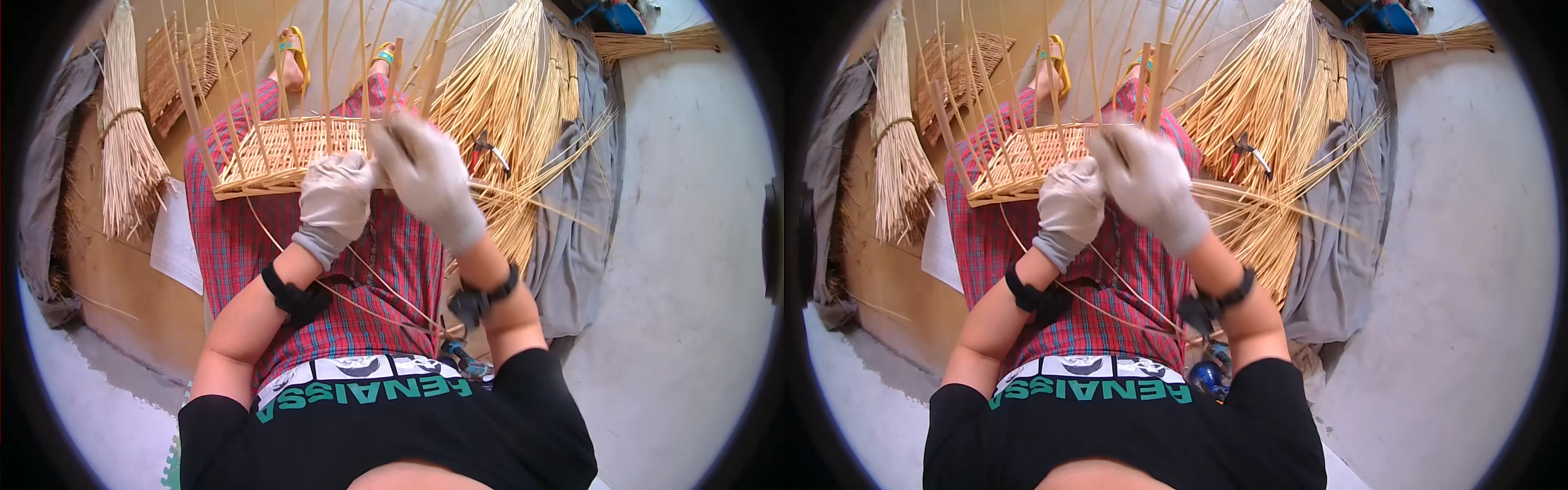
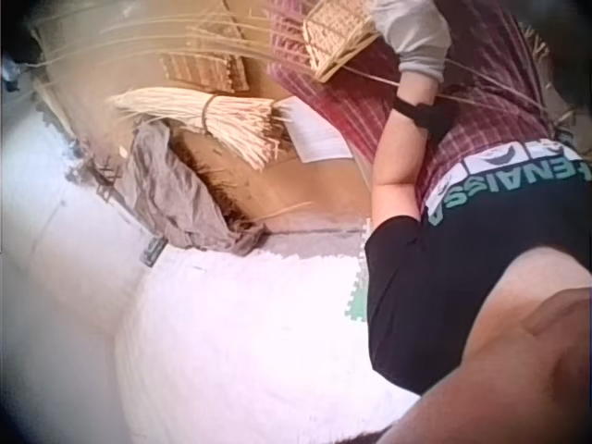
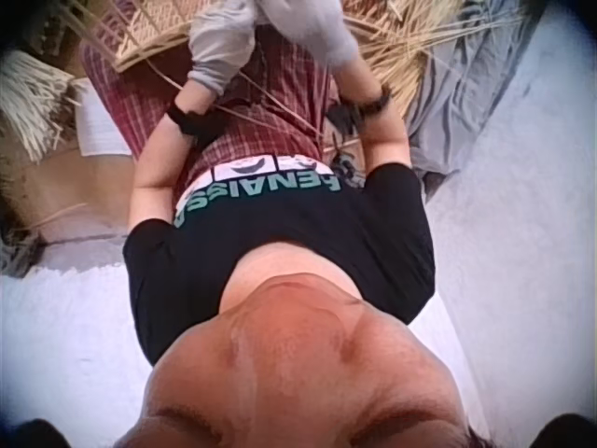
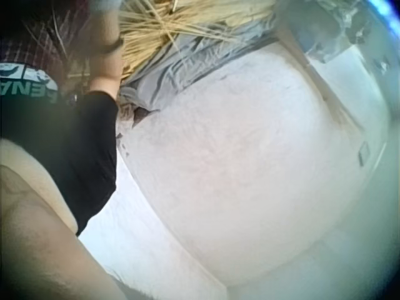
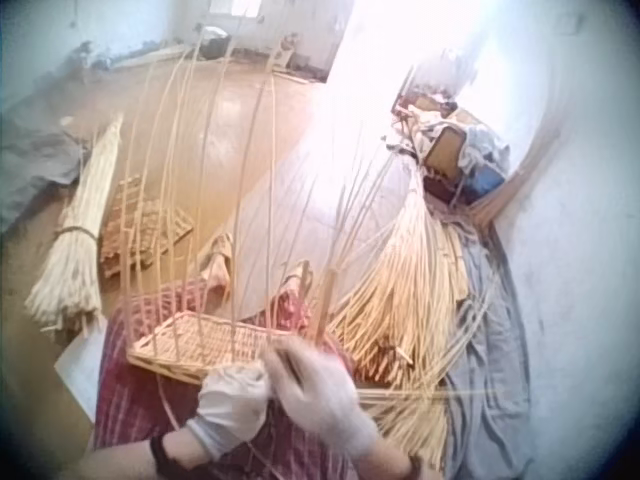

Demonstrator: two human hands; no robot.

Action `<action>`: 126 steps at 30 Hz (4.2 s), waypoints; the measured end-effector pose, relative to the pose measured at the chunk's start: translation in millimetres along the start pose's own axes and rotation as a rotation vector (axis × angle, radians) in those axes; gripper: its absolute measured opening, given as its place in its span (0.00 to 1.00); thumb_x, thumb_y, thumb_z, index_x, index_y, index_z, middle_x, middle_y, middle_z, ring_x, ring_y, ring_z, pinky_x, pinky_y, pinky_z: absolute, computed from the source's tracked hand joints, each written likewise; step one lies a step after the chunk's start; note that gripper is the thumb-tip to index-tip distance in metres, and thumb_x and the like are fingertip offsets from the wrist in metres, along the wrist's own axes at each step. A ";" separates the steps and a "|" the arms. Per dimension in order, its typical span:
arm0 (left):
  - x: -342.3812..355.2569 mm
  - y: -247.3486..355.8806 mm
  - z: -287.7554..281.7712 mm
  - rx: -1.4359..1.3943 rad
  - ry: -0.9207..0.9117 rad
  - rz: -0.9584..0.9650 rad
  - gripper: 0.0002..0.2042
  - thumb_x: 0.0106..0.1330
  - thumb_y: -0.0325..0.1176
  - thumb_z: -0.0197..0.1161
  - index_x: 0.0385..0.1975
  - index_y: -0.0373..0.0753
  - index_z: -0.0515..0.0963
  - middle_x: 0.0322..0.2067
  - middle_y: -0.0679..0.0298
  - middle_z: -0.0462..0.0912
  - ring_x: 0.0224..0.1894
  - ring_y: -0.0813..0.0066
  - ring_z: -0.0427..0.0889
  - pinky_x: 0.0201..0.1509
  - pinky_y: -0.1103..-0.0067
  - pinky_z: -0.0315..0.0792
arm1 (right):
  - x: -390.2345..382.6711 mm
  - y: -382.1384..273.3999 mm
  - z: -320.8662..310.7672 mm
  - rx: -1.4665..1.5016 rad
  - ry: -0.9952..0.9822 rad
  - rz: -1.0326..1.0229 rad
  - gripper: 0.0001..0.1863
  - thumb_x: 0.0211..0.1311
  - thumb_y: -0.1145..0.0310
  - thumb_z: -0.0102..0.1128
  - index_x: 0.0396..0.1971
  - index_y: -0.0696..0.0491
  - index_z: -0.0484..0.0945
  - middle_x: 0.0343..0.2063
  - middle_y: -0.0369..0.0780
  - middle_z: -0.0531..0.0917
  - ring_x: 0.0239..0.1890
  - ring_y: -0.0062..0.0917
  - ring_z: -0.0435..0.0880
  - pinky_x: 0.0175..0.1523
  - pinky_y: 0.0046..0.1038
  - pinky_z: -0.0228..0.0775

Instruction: Weaving a small wicker basket using thin wooden strips.

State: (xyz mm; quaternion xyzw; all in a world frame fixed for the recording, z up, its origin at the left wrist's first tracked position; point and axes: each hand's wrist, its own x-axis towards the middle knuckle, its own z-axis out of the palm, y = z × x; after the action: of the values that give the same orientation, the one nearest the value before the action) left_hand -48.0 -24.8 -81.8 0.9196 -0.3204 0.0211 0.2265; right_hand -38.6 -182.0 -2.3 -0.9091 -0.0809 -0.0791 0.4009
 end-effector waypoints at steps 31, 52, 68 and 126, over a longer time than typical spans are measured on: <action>28.0 -4.9 0.5 0.178 0.184 0.050 0.26 0.63 0.37 0.67 0.64 0.51 0.78 0.49 0.62 0.83 0.58 0.61 0.80 0.70 0.56 0.62 | -16.0 110.6 -26.2 -0.478 -0.072 -0.457 0.39 0.43 0.43 0.79 0.50 0.54 0.79 0.33 0.40 0.82 0.36 0.37 0.84 0.42 0.37 0.78; 20.6 -3.8 12.4 0.213 0.421 -0.062 0.35 0.49 0.49 0.77 0.62 0.50 0.79 0.58 0.61 0.73 0.65 0.55 0.71 0.75 0.48 0.57 | 56.6 83.0 -31.6 0.749 -0.168 0.376 0.34 0.79 0.47 0.51 0.70 0.58 0.66 0.58 0.47 0.80 0.60 0.32 0.82 0.66 0.34 0.74; 58.9 16.0 32.0 -0.019 0.386 -0.136 0.26 0.55 0.58 0.73 0.43 0.44 0.80 0.44 0.59 0.82 0.57 0.52 0.77 0.68 0.49 0.58 | 103.8 102.4 22.8 1.232 0.072 0.601 0.28 0.75 0.39 0.53 0.31 0.52 0.75 0.14 0.26 0.63 0.11 0.13 0.56 0.15 0.21 0.49; -333.2 -449.7 76.7 -0.115 -0.380 -1.435 0.19 0.64 0.46 0.58 0.42 0.39 0.87 0.46 0.43 0.87 0.50 0.45 0.86 0.54 0.59 0.79 | -62.2 63.4 15.9 -0.734 -0.103 0.078 0.32 0.75 0.45 0.51 0.65 0.55 0.73 0.59 0.53 0.77 0.63 0.53 0.74 0.67 0.50 0.61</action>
State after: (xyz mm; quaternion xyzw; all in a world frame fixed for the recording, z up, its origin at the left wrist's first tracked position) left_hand -51.4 446.6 -393.1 0.8774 0.3245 -0.3081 0.1731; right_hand -84.7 -217.6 -71.3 -0.9975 -0.0324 -0.0418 0.0465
